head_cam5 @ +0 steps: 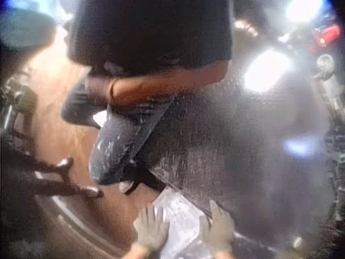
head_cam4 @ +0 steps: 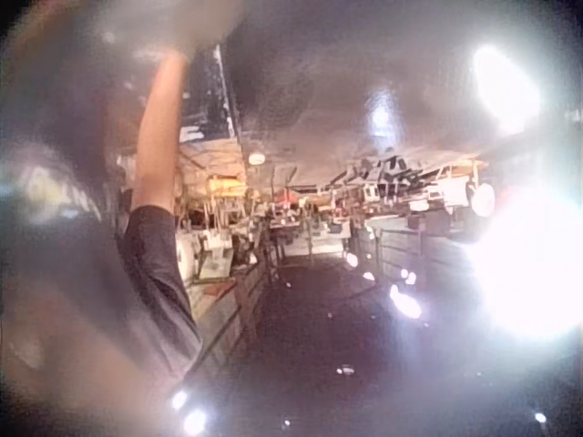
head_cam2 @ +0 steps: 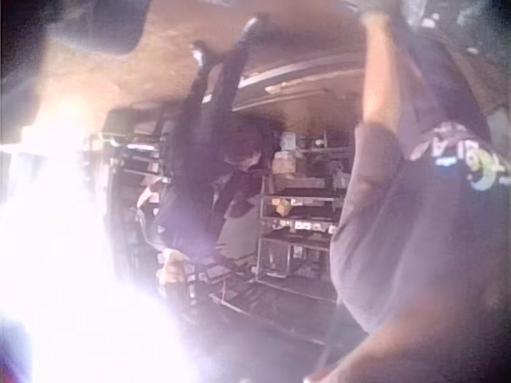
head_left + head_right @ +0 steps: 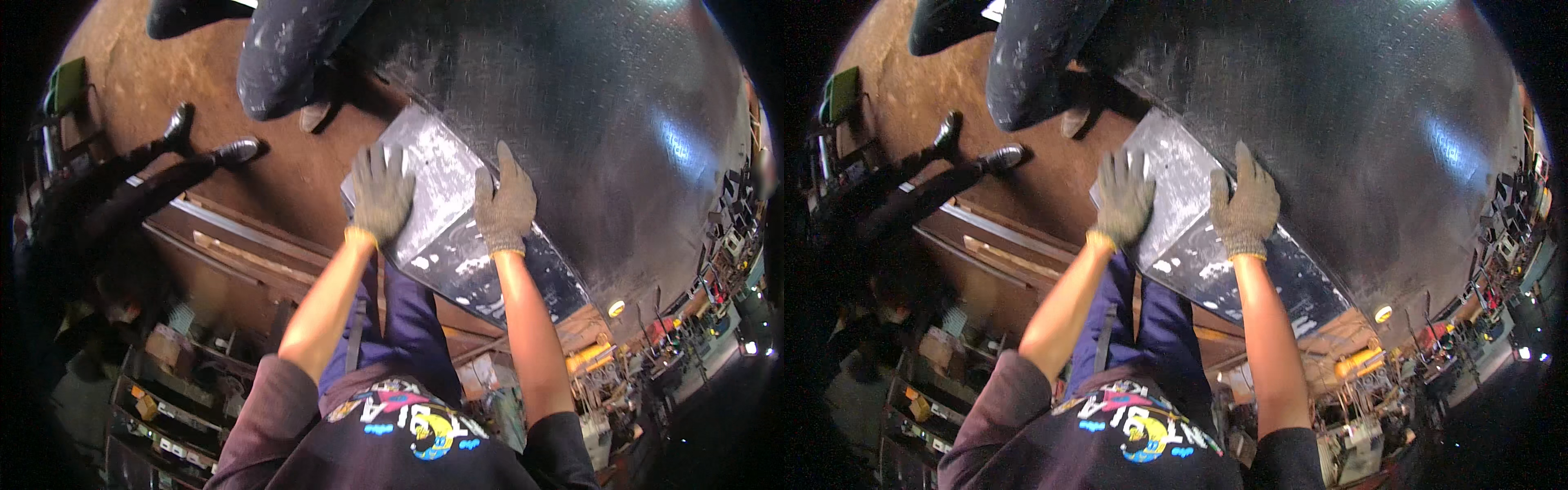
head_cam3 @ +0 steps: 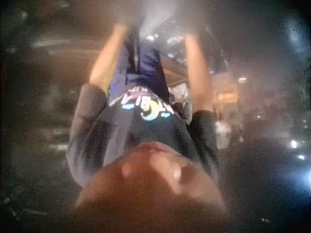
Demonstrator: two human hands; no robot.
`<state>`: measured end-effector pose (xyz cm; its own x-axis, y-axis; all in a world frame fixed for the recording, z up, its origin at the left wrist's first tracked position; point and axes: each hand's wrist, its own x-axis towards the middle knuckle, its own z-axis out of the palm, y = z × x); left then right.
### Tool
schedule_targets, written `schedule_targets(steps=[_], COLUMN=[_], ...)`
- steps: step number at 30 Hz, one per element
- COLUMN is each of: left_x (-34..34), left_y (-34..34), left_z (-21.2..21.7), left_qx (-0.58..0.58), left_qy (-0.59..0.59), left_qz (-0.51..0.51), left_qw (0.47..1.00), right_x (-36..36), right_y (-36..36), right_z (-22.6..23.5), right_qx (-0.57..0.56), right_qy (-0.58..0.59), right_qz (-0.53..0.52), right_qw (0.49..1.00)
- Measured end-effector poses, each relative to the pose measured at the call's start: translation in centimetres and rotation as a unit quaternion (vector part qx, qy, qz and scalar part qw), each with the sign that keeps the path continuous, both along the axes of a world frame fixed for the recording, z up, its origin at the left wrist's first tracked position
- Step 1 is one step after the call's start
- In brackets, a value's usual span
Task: The person wipes a rectangular metal plate with gloved hands, spreading a white substance across its surface. A coworker assists by holding the plate and later uses a smartphone to illuminate the work area.
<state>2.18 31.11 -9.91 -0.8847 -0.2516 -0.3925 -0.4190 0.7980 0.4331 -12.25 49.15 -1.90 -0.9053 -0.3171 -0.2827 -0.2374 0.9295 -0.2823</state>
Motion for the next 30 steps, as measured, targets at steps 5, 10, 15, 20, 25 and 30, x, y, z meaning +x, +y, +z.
schedule_targets(steps=[5,10,15,20,25,30], left_x=[1.6,-3.6,2.7,0.7,-1.4,2.2], left_y=[1.1,-4.4,3.6,0.0,-0.7,1.5], left_z=[0.6,-6.0,1.6,-1.1,-1.6,-0.6], left_qx=[-0.021,-0.076,0.035,-0.067,-0.010,0.055], left_qy=[0.018,0.058,0.107,0.142,0.038,0.082], left_qz=[-0.037,-0.038,-0.054,-0.091,0.026,-0.019], left_qw=[0.999,0.995,0.992,0.983,0.999,0.995], right_x=[0.3,0.7,0.4,1.1,0.6,0.3], right_y=[0.9,-0.1,1.1,0.6,1.0,1.5], right_z=[0.0,0.0,0.8,0.4,-0.8,-0.8], right_qx=[-0.006,0.004,0.027,0.020,0.023,-0.006], right_qy=[0.010,-0.033,-0.035,-0.026,-0.009,-0.017], right_qz=[0.002,0.011,-0.030,-0.020,-0.018,-0.028], right_qw=[1.000,0.999,0.999,0.999,1.000,0.999])
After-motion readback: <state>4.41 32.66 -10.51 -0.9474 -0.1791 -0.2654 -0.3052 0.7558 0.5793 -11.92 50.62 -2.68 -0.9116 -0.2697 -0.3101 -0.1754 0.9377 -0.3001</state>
